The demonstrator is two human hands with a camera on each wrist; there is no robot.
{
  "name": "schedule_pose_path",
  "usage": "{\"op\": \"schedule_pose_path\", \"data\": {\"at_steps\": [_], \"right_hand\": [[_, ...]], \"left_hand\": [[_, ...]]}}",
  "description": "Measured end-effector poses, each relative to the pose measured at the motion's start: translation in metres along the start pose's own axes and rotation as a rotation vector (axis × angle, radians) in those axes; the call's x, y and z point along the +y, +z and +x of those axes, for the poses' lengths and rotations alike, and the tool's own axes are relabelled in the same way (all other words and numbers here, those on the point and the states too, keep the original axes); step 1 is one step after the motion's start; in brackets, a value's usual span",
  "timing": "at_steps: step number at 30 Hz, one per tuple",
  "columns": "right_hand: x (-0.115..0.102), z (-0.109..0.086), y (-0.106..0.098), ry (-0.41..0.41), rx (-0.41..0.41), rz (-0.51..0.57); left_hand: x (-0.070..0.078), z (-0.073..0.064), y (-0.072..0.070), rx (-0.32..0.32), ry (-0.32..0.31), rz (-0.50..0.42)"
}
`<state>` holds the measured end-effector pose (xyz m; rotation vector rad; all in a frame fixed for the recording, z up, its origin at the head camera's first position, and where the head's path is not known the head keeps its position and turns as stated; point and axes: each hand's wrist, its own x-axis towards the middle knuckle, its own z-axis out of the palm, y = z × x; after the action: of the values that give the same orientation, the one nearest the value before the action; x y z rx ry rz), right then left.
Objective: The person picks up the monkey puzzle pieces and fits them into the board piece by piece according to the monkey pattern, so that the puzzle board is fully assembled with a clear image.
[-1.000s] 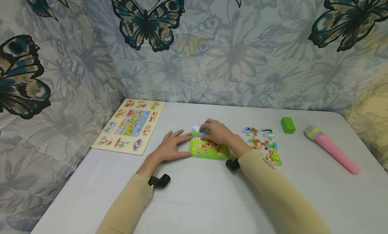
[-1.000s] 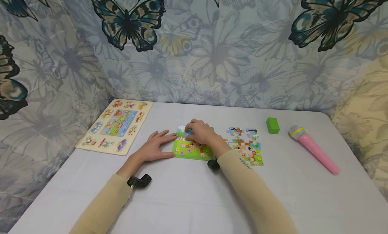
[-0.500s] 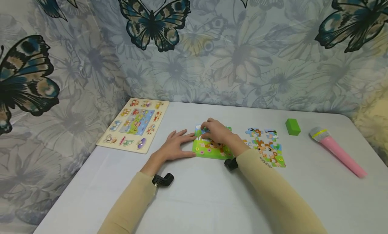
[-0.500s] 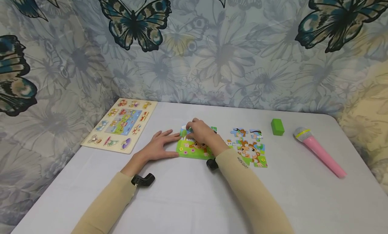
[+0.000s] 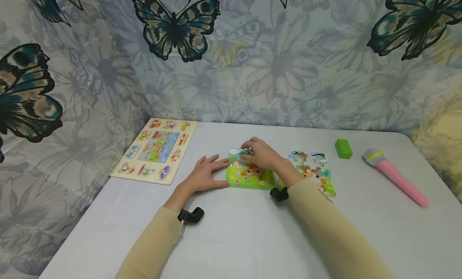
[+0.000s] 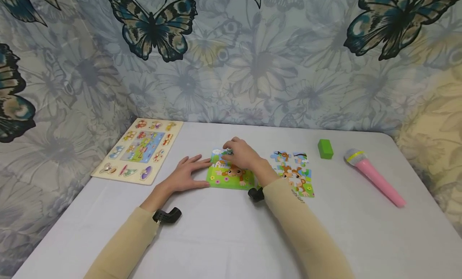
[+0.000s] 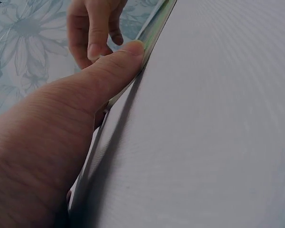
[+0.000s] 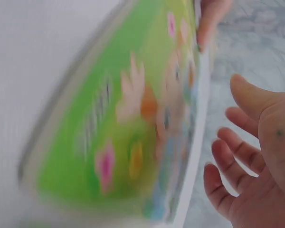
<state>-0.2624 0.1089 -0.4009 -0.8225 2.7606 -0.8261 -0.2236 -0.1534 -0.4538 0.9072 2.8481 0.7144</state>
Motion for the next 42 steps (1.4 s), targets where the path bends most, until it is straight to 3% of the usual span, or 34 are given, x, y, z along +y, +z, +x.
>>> {"op": "schedule_pose_path", "data": {"at_steps": [8,13,16,19,26,35,42], "right_hand": [[0.039,-0.037,-0.037,0.065,0.064,0.034],[0.065,-0.058,-0.050,0.128,0.106,0.029],[0.068,-0.064,-0.052,0.125,0.116,0.024],[0.059,-0.059,-0.043,0.072,0.069,0.010],[0.024,-0.027,-0.014,-0.076,-0.043,-0.036],[0.012,-0.004,0.001,-0.011,-0.062,-0.081],[0.009,0.005,0.008,-0.021,-0.045,-0.098]], "left_hand": [[0.001,0.001,0.003,0.018,0.019,-0.014],[-0.001,-0.002,0.005,0.017,0.018,-0.015],[-0.001,-0.002,0.004,0.027,0.028,-0.011],[-0.001,-0.002,0.003,0.033,0.031,-0.012],[-0.002,-0.002,0.002,0.022,0.033,-0.016],[-0.002,0.001,0.004,0.013,0.022,-0.006],[-0.002,-0.001,0.000,0.013,0.025,-0.007]]}}
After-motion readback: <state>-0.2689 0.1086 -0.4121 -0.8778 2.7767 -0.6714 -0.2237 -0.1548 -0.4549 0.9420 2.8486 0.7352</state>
